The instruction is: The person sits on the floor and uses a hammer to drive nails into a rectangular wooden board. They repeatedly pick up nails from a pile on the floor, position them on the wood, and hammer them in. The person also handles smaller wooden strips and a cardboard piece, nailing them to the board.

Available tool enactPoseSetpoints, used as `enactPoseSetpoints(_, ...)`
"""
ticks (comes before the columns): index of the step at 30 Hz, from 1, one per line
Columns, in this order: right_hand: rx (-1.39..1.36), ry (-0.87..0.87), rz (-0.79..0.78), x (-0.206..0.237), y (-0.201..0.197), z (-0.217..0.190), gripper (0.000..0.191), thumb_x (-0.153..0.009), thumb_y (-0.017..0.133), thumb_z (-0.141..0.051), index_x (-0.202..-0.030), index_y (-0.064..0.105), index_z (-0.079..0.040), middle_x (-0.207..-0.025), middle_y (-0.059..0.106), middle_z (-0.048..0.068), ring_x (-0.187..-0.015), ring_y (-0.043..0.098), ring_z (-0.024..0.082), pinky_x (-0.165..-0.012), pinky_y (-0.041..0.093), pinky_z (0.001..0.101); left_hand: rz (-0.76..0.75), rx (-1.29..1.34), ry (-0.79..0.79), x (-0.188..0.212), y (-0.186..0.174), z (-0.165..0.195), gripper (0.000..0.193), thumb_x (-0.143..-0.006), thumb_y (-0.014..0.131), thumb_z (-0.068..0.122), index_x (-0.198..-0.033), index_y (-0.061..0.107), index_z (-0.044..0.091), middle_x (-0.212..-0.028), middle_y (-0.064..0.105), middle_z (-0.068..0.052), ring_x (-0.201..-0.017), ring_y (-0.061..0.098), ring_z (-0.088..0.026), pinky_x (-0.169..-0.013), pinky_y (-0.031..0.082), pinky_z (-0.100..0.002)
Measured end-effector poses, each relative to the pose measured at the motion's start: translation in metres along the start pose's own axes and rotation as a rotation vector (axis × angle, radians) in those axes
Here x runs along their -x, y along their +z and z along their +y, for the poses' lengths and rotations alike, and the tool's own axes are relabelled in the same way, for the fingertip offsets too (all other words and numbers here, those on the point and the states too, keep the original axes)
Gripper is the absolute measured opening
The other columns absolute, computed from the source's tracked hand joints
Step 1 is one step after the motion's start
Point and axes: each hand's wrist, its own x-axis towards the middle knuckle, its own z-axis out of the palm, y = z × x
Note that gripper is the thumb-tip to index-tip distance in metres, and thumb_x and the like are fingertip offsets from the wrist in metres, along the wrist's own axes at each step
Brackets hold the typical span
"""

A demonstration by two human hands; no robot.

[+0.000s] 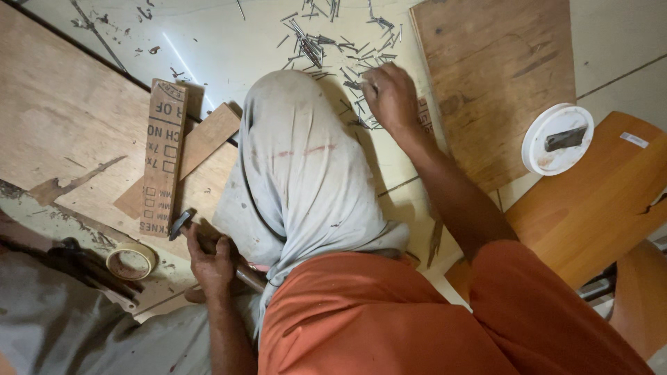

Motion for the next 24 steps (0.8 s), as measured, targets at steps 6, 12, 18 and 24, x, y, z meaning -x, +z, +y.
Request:
enactPoseSetpoints(6, 0.096, -0.126, 0.006, -0.012, 0.027, 0.017, 0.024, -0.078, 0.087, -0.013, -0.098, 0.076, -0.006, -0.092, 0.069, 0.011, -0.089, 0.064, 0.030, -0.077, 0.051, 0.0435, 0.005, 0.048, 0.072, 0.000, 0.001, 0.002, 0.070, -0.091, 0.070, 0.013, -0.154, 0.045, -0.001, -0.158, 0.049, -0.028, -0.144, 0.050, -0.038, -0.118, 0.039, -0.042)
enactPoseSetpoints(12, 0.172, -0.047, -0.018, -0.013, 0.038, 0.036, 0.008, -0.089, 0.082, -0.007, -0.093, 0.076, -0.009, -0.092, 0.069, 0.009, -0.086, 0.064, 0.023, -0.078, 0.051, 0.0395, -0.023, -0.015, -0.195, -0.002, 0.001, 0.002, 0.073, -0.085, 0.071, 0.015, -0.153, 0.046, 0.007, -0.151, 0.055, -0.022, -0.138, 0.055, -0.032, -0.115, 0.042, -0.037)
enactPoseSetpoints(18, 0.132, -0.239, 0.092, -0.027, 0.046, 0.015, 0.032, -0.091, 0.077, -0.010, -0.122, 0.071, -0.007, -0.101, 0.067, 0.009, -0.094, 0.062, 0.023, -0.085, 0.051, 0.0394, 0.006, 0.005, 0.034, -0.002, 0.001, -0.002, 0.070, -0.091, 0.072, 0.010, -0.154, 0.043, 0.001, -0.157, 0.047, -0.028, -0.143, 0.050, -0.039, -0.116, 0.039, -0.042)
enactPoseSetpoints(24, 0.366, -0.324, -0.059, -0.031, 0.059, -0.021, 0.038, -0.095, 0.069, -0.012, -0.130, 0.073, -0.025, -0.108, 0.064, 0.003, -0.103, 0.058, 0.020, -0.094, 0.047, 0.0376, -0.019, 0.036, -0.106, -0.001, 0.001, -0.003, 0.071, -0.088, 0.071, 0.013, -0.154, 0.045, 0.005, -0.148, 0.057, -0.024, -0.135, 0.057, -0.034, -0.112, 0.043, -0.041)
